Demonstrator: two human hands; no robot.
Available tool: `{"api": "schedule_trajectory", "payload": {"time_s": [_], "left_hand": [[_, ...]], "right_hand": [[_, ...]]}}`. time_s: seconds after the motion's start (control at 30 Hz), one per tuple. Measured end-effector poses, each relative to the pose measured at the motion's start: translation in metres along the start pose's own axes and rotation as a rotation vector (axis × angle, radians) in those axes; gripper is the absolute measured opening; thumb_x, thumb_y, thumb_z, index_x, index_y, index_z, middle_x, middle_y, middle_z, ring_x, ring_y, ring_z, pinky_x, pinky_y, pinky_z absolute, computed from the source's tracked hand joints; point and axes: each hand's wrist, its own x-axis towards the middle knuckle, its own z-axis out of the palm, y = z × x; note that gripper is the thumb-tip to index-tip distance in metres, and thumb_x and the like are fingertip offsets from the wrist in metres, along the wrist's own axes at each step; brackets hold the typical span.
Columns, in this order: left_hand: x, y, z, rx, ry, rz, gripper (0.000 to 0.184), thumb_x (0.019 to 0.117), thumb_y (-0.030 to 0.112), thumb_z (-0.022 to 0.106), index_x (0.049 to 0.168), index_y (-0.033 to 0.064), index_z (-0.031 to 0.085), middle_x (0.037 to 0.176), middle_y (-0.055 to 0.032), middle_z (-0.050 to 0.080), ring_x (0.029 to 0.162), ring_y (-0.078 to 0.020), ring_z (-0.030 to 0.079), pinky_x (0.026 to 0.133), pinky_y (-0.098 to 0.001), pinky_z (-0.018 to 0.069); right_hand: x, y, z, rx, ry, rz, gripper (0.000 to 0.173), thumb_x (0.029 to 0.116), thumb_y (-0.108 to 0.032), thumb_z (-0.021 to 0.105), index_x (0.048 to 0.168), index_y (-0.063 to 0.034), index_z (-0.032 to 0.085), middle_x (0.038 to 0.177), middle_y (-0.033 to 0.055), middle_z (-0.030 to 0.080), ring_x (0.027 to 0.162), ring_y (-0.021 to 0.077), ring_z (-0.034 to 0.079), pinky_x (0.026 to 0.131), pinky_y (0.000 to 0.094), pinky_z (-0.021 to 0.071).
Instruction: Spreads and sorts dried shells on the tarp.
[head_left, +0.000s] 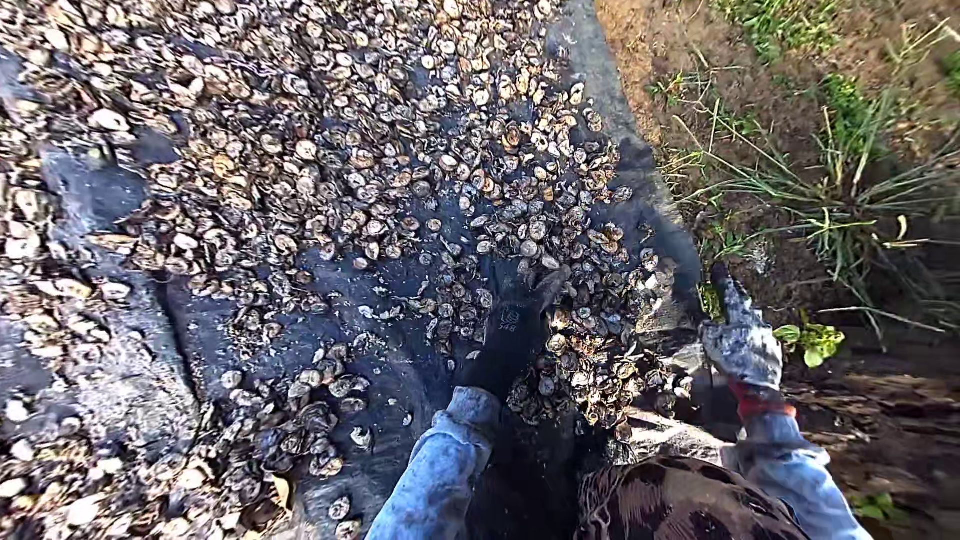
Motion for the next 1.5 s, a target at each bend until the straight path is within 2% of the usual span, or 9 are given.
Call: {"api": "schedule_trajectory", "payload": {"time_s": [0.2, 0.33, 0.47, 0.67, 0.8, 0.93, 1.1, 1.2, 1.5], "left_hand": [[0.011, 0.039, 0.053, 0.168, -0.237, 0.098, 0.069, 0.0838, 0.057, 0.074, 0.148, 0.0449, 0.052, 0.172, -0.0095, 0.018, 0.156, -0.0482, 0.004, 0.115, -0.0788, 0.0069], [0.001, 0.044, 0.066, -0.09, -0.412, 0.075, 0.064, 0.0966, 0.042, 0.067, 0.15, 0.0107, 0.052, 0.157, -0.0146, 0.046, 0.15, -0.0312, 0.036, 0.125, -0.05, 0.0232], [0.014, 0.003, 0.052, 0.15, -0.068, 0.285, 0.066, 0.0878, 0.047, 0.074, 0.149, 0.0369, 0.053, 0.169, -0.0025, 0.028, 0.157, -0.0408, 0.013, 0.118, -0.0736, 0.0144], [0.016, -0.009, -0.023, -0.126, -0.048, 0.03, 0.048, 0.1005, 0.009, 0.061, 0.148, 0.0108, 0.054, 0.138, -0.017, 0.062, 0.123, -0.0329, 0.062, 0.104, -0.0516, 0.0497], [0.012, -0.016, -0.063, -0.161, 0.132, -0.081, 0.049, 0.0976, 0.016, 0.069, 0.144, 0.0135, 0.056, 0.129, -0.0195, 0.066, 0.115, -0.0385, 0.065, 0.096, -0.061, 0.0517], [-0.024, -0.043, -0.093, -0.006, 0.153, -0.129, 0.033, 0.0944, 0.014, 0.071, 0.127, 0.0153, 0.07, 0.141, -0.0138, 0.06, 0.132, -0.0378, 0.055, 0.107, -0.0635, 0.0434], [-0.168, -0.12, -0.104, 0.293, 0.428, -1.094, 0.078, 0.0918, 0.064, 0.063, 0.157, 0.0279, 0.042, 0.166, -0.0274, 0.023, 0.147, -0.0616, 0.021, 0.106, -0.0838, 0.0242], [-0.206, -0.13, -0.068, 0.276, 0.601, -1.372, 0.093, 0.0915, 0.071, 0.055, 0.162, 0.0146, 0.032, 0.157, -0.0374, 0.033, 0.139, -0.0608, 0.038, 0.106, -0.0745, 0.0361], [-0.114, -0.108, -0.13, -0.229, 0.796, -0.606, 0.066, 0.098, 0.037, 0.069, 0.155, 0.0149, 0.044, 0.142, -0.0168, 0.06, 0.123, -0.0353, 0.063, 0.101, -0.0607, 0.05]], "right_hand": [[0.05, 0.029, 0.0, 0.322, -0.342, 0.01, 0.047, 0.1029, -0.015, 0.059, 0.146, 0.0004, 0.051, 0.14, 0.0257, 0.058, 0.13, 0.0331, 0.056, 0.112, 0.0486, 0.0428], [0.035, 0.015, -0.017, 0.011, -0.342, 0.075, 0.037, 0.1028, -0.023, 0.061, 0.131, 0.0005, 0.064, 0.132, 0.0274, 0.063, 0.125, 0.0405, 0.059, 0.107, 0.0595, 0.0421], [0.016, 0.045, -0.011, -0.253, 0.405, -0.081, 0.041, 0.0982, -0.025, 0.06, 0.131, -0.0003, 0.068, 0.133, 0.0321, 0.063, 0.127, 0.0534, 0.056, 0.107, 0.0705, 0.0363], [-0.029, -0.051, 0.064, -0.204, -0.091, -0.552, 0.094, 0.0792, -0.061, 0.073, 0.159, -0.0249, 0.04, 0.168, 0.0229, 0.022, 0.154, 0.0505, 0.018, 0.119, 0.0732, 0.0169], [0.004, -0.096, 0.107, -0.03, 0.03, -0.615, 0.049, 0.1, -0.025, 0.056, 0.147, -0.0139, 0.057, 0.147, 0.0284, 0.053, 0.135, 0.0532, 0.049, 0.109, 0.0725, 0.0359], [0.05, -0.145, 0.074, 0.038, -0.058, -0.606, 0.051, 0.1015, -0.037, 0.061, 0.144, -0.0095, 0.059, 0.144, 0.0251, 0.058, 0.136, 0.0459, 0.051, 0.111, 0.0697, 0.0351], [-0.004, -0.184, 0.091, -0.339, -0.371, -0.954, 0.11, 0.0678, -0.074, 0.077, 0.161, -0.0381, 0.032, 0.17, 0.0249, 0.01, 0.154, 0.0558, 0.005, 0.115, 0.0815, 0.007], [-0.064, -0.158, 0.131, -0.229, -0.296, -1.176, 0.086, 0.073, -0.04, 0.083, 0.152, -0.0251, 0.052, 0.163, 0.0271, 0.033, 0.146, 0.0597, 0.029, 0.108, 0.0824, 0.0209], [0.001, -0.289, 0.091, 0.408, -0.634, -0.682, 0.043, 0.1061, -0.027, 0.056, 0.148, -0.0177, 0.053, 0.134, 0.0215, 0.065, 0.118, 0.0422, 0.063, 0.098, 0.0659, 0.0475]]}}
